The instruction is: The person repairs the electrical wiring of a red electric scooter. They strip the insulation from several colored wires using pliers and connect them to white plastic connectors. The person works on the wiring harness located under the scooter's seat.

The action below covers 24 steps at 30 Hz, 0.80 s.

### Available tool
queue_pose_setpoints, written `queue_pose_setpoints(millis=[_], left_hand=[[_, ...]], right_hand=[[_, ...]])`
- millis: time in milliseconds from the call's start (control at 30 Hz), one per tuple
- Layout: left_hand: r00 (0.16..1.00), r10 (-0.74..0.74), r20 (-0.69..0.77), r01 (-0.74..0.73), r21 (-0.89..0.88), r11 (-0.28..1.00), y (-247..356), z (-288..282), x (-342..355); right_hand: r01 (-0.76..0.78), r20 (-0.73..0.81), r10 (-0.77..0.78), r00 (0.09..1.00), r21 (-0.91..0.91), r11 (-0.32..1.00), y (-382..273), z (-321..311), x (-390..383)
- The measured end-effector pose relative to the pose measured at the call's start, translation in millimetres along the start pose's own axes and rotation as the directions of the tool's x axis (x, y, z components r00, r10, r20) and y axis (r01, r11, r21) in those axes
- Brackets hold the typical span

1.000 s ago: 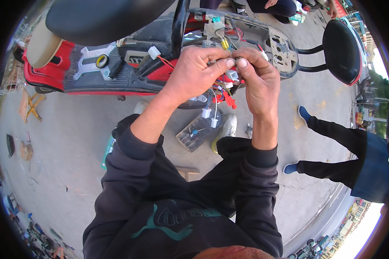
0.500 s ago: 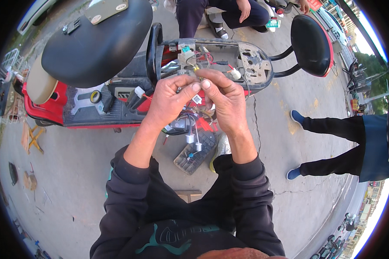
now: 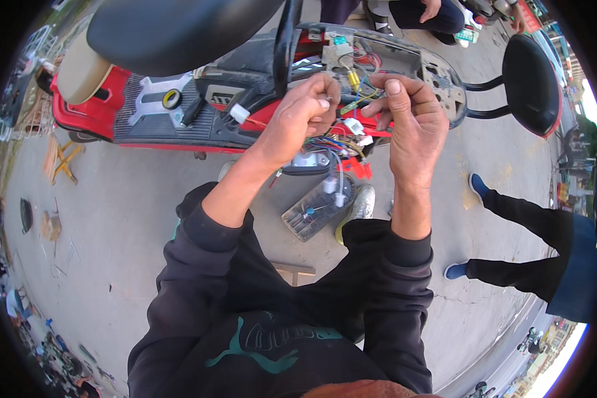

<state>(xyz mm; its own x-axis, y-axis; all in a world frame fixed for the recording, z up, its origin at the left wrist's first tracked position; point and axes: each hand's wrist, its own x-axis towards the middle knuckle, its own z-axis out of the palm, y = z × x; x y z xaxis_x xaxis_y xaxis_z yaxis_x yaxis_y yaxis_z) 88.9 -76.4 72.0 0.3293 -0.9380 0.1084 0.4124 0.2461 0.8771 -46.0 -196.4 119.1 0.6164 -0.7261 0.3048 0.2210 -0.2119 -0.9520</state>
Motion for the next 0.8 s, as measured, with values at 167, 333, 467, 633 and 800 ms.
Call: queue_pose_setpoints(millis=[167,333,467,633,800], left_hand=[[0.998,-0.054,0.017,0.055,-0.026,0.998,1.2,-3.9,-5.7],[0.998,0.06,0.029,-0.063,0.129,0.99,-2.0,-3.2,-7.3],[0.994,0.105,0.037,-0.11,0.199,0.974,-7.5,-5.3,-8.8],[0.957,0.281,-0.078,-0.231,0.385,0.894,-10.4,-5.2,-11.8],[0.827,0.561,0.02,-0.502,0.473,0.724,-1.8,-13.6,-7.9]], right_hand=[[0.024,-0.003,-0.025,1.0,-0.1,0.995,4.8,19.8,4.7],[-0.004,0.099,0.027,0.995,-0.227,0.974,18.5,14.2,11.2],[0.072,0.123,-0.014,0.992,-0.478,0.876,18.9,16.4,6.4],[0.174,0.102,-0.142,0.985,-0.659,0.731,22.2,15.5,4.1],[0.108,0.074,-0.079,0.994,-0.61,0.785,24.5,6.8,13.0]])
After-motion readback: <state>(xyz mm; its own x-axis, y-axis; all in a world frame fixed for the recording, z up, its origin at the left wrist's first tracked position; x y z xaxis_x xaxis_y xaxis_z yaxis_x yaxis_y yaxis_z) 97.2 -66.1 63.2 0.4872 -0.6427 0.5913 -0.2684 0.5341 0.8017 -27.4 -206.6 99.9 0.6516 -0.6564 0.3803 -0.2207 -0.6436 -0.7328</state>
